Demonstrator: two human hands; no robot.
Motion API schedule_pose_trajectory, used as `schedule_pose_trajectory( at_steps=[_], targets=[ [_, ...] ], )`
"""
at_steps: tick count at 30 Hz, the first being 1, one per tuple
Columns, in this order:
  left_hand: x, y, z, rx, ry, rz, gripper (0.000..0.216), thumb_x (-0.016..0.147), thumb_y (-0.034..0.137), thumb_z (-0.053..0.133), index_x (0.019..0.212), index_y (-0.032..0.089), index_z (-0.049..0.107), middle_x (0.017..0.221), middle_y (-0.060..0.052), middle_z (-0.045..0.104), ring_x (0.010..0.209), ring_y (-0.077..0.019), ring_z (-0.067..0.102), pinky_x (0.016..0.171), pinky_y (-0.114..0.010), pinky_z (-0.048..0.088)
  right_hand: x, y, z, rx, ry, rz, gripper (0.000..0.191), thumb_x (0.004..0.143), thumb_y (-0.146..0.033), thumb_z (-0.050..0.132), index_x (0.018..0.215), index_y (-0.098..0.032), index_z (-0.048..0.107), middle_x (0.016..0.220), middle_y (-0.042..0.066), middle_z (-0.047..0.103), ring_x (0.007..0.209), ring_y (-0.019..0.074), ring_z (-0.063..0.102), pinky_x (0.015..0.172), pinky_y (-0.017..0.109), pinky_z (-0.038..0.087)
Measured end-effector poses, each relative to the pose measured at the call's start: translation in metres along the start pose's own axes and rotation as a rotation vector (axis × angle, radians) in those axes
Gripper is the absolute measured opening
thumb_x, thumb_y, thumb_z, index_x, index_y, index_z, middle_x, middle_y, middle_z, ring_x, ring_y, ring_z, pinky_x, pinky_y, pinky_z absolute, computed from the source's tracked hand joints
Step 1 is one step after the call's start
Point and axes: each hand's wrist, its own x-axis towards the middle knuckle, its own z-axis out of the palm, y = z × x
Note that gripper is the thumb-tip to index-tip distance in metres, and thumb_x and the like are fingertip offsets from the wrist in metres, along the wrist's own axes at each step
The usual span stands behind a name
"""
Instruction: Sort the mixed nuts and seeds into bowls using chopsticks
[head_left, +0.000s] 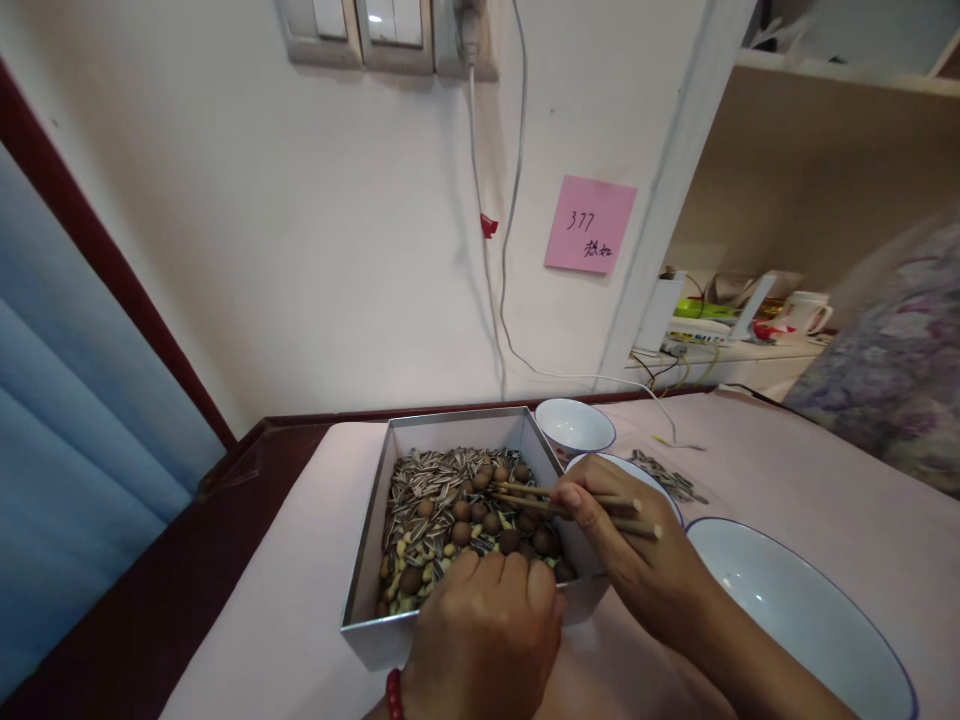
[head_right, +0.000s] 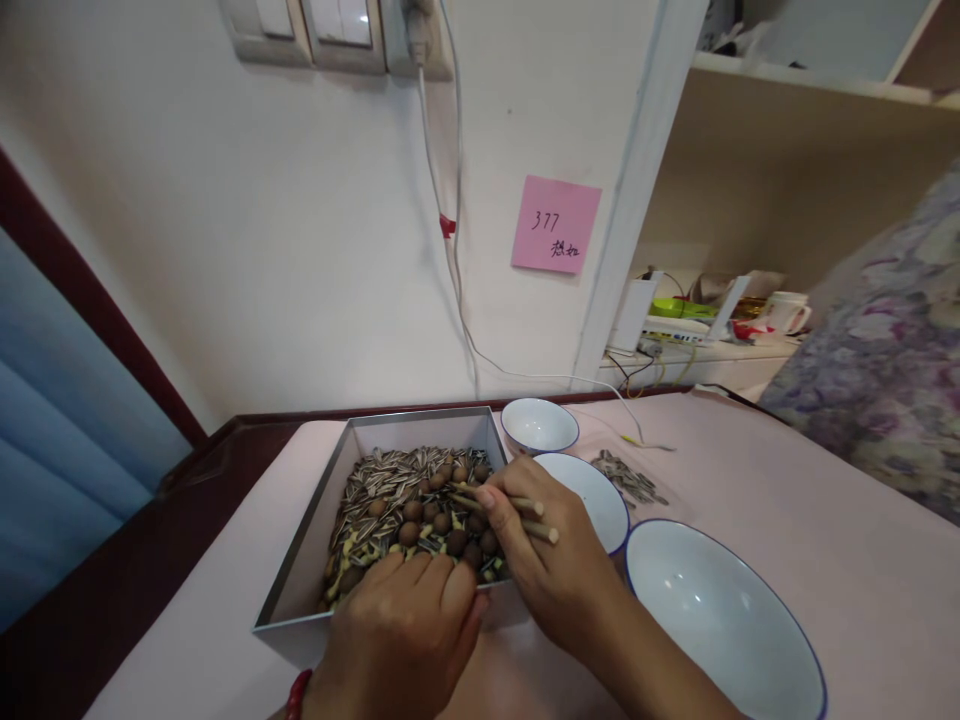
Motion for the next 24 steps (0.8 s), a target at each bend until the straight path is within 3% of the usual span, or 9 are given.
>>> schedule_pose_trajectory(
  at_steps=[13, 24],
  targets=[
    [-0.001, 0.000, 0.000, -0.011, -0.004, 0.002, 0.016, 0.083, 0.022, 0.058, 0.071, 0.025, 0.048, 0.060, 0.002, 0.056, 0.051, -0.0221, 0.055, 0.052, -0.039, 0.041, -0.001, -0.002, -0.009, -0.010, 0.094, 0.001, 0.035, 0.102, -0.036, 0.045, 0.072, -0.021, 0.053, 0.069, -0.001, 0.051, 0.065, 0.0140, 0.048, 0.060, 0.028, 0.036],
    [0.000, -0.001, 0.000, -0.019, -0.012, -0.010, 0.018, 0.083, 0.023, 0.061, 0.071, 0.025, 0.048, 0.061, 0.002, 0.056, 0.052, -0.0223, 0.055, 0.052, -0.038, 0.042, -0.002, -0.007, -0.015, -0.018, 0.084, 0.011, 0.034, 0.102, -0.037, 0.044, 0.074, -0.021, 0.055, 0.071, 0.000, 0.053, 0.068, 0.0150, 0.049, 0.063, 0.029, 0.037]
  ],
)
